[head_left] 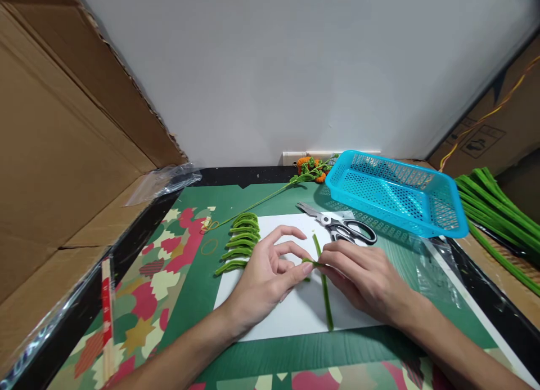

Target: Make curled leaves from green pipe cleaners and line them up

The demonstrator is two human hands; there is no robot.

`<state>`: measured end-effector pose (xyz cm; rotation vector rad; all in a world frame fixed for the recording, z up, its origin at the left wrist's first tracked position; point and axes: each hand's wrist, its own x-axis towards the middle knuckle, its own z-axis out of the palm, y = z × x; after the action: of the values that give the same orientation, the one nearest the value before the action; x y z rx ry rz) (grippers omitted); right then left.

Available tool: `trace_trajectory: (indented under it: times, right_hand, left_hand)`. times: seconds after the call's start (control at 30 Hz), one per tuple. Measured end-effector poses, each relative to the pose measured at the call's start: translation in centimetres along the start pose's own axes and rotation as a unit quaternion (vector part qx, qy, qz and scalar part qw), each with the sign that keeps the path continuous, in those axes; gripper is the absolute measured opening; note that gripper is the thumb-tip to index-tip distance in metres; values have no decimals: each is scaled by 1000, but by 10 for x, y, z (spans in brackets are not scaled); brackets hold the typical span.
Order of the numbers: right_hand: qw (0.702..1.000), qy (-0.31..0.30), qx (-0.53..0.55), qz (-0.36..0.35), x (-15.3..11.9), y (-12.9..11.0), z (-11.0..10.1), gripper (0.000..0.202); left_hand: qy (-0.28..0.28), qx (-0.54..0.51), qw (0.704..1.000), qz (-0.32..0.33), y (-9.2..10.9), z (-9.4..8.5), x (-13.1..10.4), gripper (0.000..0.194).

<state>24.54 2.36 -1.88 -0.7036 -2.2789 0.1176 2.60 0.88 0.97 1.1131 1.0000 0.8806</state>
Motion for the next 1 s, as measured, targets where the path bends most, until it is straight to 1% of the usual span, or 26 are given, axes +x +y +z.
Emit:
trace_trajectory:
  times: [0.07,0.1,0.17,0.2,0.23,0.3,0.33,0.37,0.4,0.43,0.47,0.5,0.53,0.57,0.6,0.63,0.7,0.73,0.8,0.83,0.9,0.97,1.0]
  right_hand:
    - [994,-10,83,68,1,-6,2,13]
    - [986,-13,128,106,2,-8,3,14]
    - [956,-18,220,192,3,-13,4,15]
    - [932,-24,270,241,4,-15,5,18]
    - [900,-30,325,290,5,-15,6,20]
    - [820,-51,434,370,6,-14,9,27]
    - [784,-62,476,395,7,-14,10,30]
    - [758,-71,503,408,7,-13,10,33]
    - [751,-74,511,411,7,-12,10,34]
    - [766,-70,496,404,8,-12,9,33]
    - [799,-59,459,383,8,-12,8,30]
    - [845,-41,404,347,7,-12,7,26]
    - [893,-16,337,296,7,-12,5,21]
    - [934,8,268,236,6,-12,3,16]
    - [962,30,207,175,5,-12,3,14]
    - [979,46,157,120,4,-11,2,13]
    - [993,68,83,43,0,-9,3,17]
    - [996,74,55,18,-1,-7,4,19]
    - [997,79,17,-19,-4,-5,5,21]
    - [996,79,8,-31,-5,-4,6,22]
    - [997,72,8,-39,-5,-4,6,21]
    - [998,59,34,-19,-3,-6,4,18]
    - [997,48,62,8,-1,-8,4,17]
  left_hand:
    - [24,35,998,42,-4,2,-3,50]
    - [43,64,995,65,-6,3,-4,47]
    - [83,142,979,120,-14,2,-8,38]
    - [100,184,966,154,-18,0,-9,33]
    - [111,224,949,190,-22,-3,-10,28]
    - [112,278,921,249,-29,-10,-11,19]
    - [103,293,912,269,-31,-13,-10,17]
    - [93,302,906,281,-32,-16,-10,16]
    - [86,307,903,288,-32,-18,-9,15]
    - [85,313,900,291,-30,-19,-9,15]
    - [89,319,898,291,-28,-19,-8,14]
    - [93,326,896,287,-24,-18,-7,13]
    - [91,331,898,274,-20,-17,-6,12]
    - [81,328,906,254,-16,-15,-5,13]
    - [61,314,920,226,-12,-14,-4,19]
    - [38,286,938,190,-9,-13,-3,28]
    - [-9,203,973,111,-5,-11,0,42]
    - [-29,159,984,74,-5,-11,1,44]
    - [-63,88,994,19,-7,-10,4,41]
    - [-74,63,995,2,-9,-9,5,39]
    - [-82,37,996,-10,-12,-9,5,36]
    - [-79,44,996,-4,-13,-8,5,33]
    - [-76,62,995,4,-13,-8,4,32]
